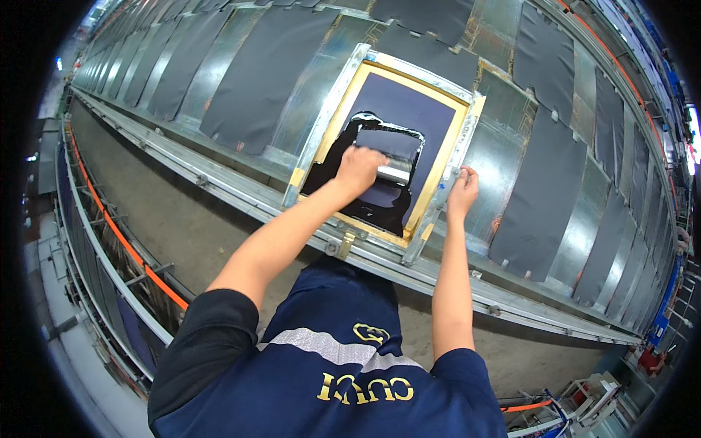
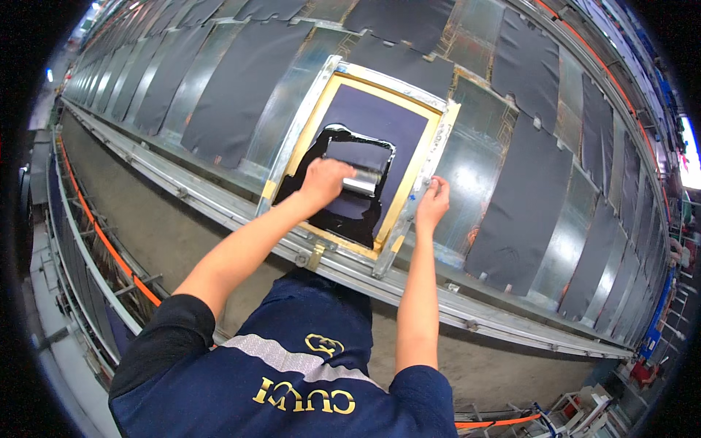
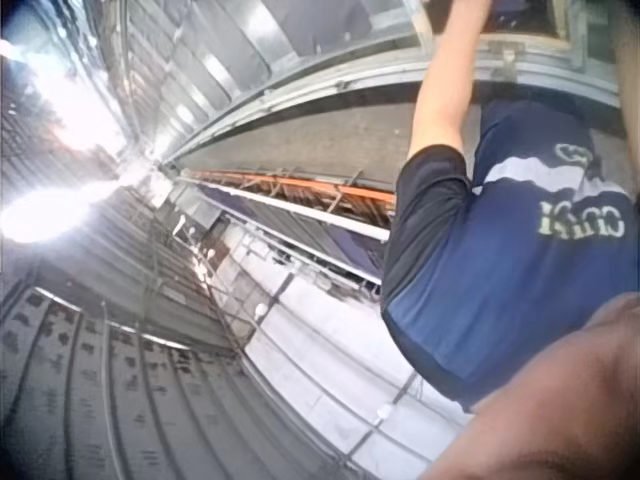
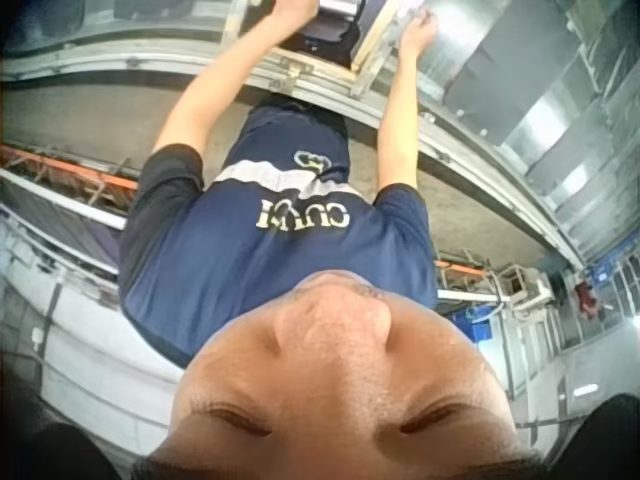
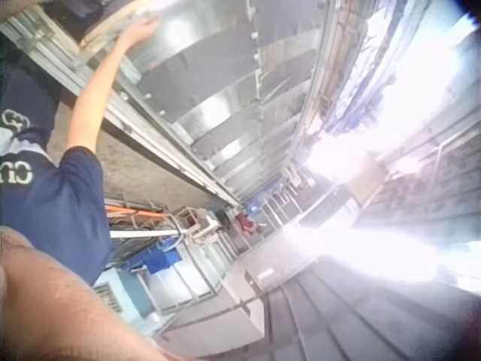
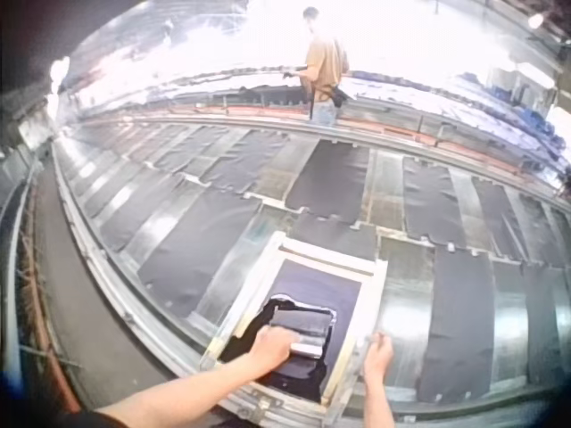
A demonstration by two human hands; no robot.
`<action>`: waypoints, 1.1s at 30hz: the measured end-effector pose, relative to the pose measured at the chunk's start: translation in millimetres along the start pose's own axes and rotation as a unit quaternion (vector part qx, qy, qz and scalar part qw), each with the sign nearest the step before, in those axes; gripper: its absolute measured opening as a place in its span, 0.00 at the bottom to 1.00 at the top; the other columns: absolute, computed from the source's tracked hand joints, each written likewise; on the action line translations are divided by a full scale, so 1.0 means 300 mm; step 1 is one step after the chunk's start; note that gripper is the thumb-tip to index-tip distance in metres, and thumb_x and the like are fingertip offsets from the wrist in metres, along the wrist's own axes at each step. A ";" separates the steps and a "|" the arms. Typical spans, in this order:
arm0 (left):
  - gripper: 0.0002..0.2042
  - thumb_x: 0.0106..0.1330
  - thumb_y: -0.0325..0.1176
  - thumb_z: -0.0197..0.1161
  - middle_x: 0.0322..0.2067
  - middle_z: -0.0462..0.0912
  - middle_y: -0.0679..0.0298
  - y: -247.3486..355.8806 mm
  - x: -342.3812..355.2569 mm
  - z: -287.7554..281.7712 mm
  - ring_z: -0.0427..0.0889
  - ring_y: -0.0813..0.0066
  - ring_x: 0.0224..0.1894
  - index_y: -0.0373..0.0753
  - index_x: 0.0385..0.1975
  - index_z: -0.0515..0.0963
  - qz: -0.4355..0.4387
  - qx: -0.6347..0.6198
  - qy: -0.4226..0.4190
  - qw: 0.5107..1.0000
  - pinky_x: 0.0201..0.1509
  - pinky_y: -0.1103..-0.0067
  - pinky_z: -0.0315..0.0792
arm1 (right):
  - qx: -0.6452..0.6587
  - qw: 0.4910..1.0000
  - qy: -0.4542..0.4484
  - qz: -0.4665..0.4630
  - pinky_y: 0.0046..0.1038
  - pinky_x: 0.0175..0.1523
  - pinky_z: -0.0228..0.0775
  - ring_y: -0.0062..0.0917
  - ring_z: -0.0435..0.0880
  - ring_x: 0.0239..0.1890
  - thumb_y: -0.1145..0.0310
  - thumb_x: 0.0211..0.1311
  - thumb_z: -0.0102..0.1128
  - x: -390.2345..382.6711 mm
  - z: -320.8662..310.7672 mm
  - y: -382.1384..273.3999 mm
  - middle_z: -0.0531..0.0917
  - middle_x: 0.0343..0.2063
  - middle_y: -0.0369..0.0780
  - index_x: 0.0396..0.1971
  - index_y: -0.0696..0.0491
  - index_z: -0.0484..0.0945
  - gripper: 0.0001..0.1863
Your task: The person uses a squeegee to spread black ink across a screen printing frame mounted on a conveyor. They repeatedly pull the squeegee across the screen to coat the mesh, then walk to a workbench to add more ink from a bottle before returning to continue printing.
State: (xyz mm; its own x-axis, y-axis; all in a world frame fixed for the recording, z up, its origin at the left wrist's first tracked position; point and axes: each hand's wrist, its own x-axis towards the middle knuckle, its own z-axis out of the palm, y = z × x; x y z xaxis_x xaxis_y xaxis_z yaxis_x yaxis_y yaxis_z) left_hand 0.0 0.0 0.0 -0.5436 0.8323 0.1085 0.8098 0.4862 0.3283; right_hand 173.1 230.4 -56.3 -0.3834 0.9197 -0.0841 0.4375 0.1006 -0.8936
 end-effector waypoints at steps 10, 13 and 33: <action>0.28 0.50 0.22 0.67 0.59 0.84 0.70 -0.030 -0.360 -0.124 0.81 0.66 0.62 0.48 0.55 0.82 0.072 -0.084 0.013 0.994 0.61 0.66 0.74 | 0.016 0.999 -0.002 -0.037 0.31 0.49 0.73 0.25 0.80 0.39 0.66 0.76 0.56 0.060 0.031 -0.154 0.85 0.35 0.40 0.44 0.56 0.82 0.10; 0.30 0.50 0.25 0.69 0.62 0.82 0.69 -0.096 -0.391 -0.204 0.79 0.66 0.64 0.48 0.58 0.80 0.068 -0.094 0.002 0.993 0.62 0.66 0.74 | 0.012 0.997 0.025 -0.073 0.30 0.48 0.73 0.25 0.80 0.36 0.66 0.76 0.57 -0.001 0.139 -0.293 0.85 0.34 0.39 0.43 0.56 0.83 0.10; 0.26 0.51 0.28 0.70 0.58 0.86 0.73 -1.392 -0.763 -0.664 0.83 0.68 0.61 0.52 0.54 0.84 0.050 -0.026 -0.018 0.998 0.58 0.67 0.74 | -0.021 0.996 0.041 -0.074 0.35 0.42 0.71 0.30 0.79 0.30 0.64 0.77 0.55 -0.572 1.364 -0.676 0.83 0.27 0.42 0.46 0.54 0.81 0.11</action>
State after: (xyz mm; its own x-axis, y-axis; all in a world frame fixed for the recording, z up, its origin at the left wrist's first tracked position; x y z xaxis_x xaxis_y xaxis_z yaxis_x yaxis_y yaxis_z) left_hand -257.7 -446.6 25.1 -0.4517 0.8854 0.1098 0.8468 0.3867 0.3653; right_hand -182.9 -103.2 -41.1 -0.3794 0.9214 0.0844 0.4163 0.2514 -0.8738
